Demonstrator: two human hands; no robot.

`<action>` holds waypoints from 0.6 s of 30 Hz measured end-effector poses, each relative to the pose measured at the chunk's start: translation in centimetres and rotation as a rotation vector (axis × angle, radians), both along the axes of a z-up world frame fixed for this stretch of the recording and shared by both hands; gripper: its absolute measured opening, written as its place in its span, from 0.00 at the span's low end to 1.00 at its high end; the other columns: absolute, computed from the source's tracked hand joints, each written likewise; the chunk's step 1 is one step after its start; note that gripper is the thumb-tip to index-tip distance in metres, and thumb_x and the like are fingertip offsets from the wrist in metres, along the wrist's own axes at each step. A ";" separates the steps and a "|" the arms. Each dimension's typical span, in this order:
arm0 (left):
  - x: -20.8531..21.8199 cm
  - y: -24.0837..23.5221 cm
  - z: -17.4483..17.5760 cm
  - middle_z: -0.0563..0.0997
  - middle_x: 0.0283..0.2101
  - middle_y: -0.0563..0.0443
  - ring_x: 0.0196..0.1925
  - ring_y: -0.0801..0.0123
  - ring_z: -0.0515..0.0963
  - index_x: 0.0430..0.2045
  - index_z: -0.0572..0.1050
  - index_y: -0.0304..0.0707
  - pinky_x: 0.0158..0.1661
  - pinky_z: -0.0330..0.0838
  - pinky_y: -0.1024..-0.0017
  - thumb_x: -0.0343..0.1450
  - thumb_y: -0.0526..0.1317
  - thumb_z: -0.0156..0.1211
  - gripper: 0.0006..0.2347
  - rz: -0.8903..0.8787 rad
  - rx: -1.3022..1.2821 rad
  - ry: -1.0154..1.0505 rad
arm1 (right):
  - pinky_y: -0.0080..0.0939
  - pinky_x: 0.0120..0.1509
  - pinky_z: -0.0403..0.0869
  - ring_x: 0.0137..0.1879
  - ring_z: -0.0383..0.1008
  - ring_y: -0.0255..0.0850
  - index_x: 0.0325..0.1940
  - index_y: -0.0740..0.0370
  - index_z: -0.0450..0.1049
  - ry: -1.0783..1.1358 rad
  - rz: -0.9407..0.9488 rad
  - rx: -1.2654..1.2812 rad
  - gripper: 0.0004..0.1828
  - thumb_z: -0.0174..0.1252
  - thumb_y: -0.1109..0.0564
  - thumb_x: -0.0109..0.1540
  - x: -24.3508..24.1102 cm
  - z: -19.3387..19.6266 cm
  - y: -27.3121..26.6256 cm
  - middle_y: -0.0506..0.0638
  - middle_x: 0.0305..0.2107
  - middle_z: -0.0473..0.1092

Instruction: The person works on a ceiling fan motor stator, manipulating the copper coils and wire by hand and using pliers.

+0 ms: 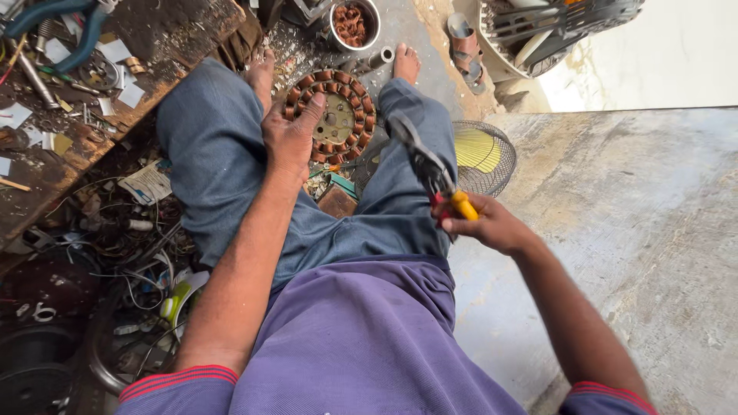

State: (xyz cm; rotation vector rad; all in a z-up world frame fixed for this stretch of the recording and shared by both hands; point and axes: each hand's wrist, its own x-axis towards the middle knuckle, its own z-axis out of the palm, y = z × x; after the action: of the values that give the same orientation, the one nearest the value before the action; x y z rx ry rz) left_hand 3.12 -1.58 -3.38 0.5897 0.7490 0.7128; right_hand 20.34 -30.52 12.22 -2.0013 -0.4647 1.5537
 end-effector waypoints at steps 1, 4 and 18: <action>-0.2 0.2 0.3 0.84 0.40 0.53 0.40 0.75 0.82 0.45 0.78 0.35 0.45 0.79 0.76 0.68 0.36 0.73 0.14 -0.001 0.032 0.010 | 0.36 0.48 0.76 0.41 0.76 0.34 0.51 0.60 0.79 -0.012 0.070 -0.050 0.23 0.70 0.49 0.55 0.2 1.0 0.5 0.45 0.36 0.77; -0.4 0.1 0.8 0.84 0.40 0.53 0.40 0.76 0.83 0.44 0.78 0.34 0.44 0.79 0.77 0.68 0.36 0.73 0.14 -0.023 0.071 0.062 | 0.39 0.44 0.75 0.38 0.73 0.36 0.52 0.59 0.81 -0.028 0.160 -0.174 0.24 0.71 0.49 0.54 0.1 3.2 1.5 0.46 0.33 0.75; -1.3 1.4 2.7 0.85 0.37 0.52 0.37 0.76 0.82 0.38 0.80 0.33 0.42 0.79 0.77 0.71 0.40 0.73 0.11 -0.221 0.460 0.245 | 0.39 0.43 0.75 0.39 0.75 0.35 0.51 0.60 0.74 0.167 0.135 -0.114 0.23 0.70 0.53 0.55 0.7 0.5 1.9 0.45 0.35 0.75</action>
State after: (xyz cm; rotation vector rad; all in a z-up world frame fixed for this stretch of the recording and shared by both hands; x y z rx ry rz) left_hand 1.80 -0.21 -0.65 1.1771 0.7332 0.6148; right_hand 21.08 -28.57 12.72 -1.9364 -0.4618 1.8510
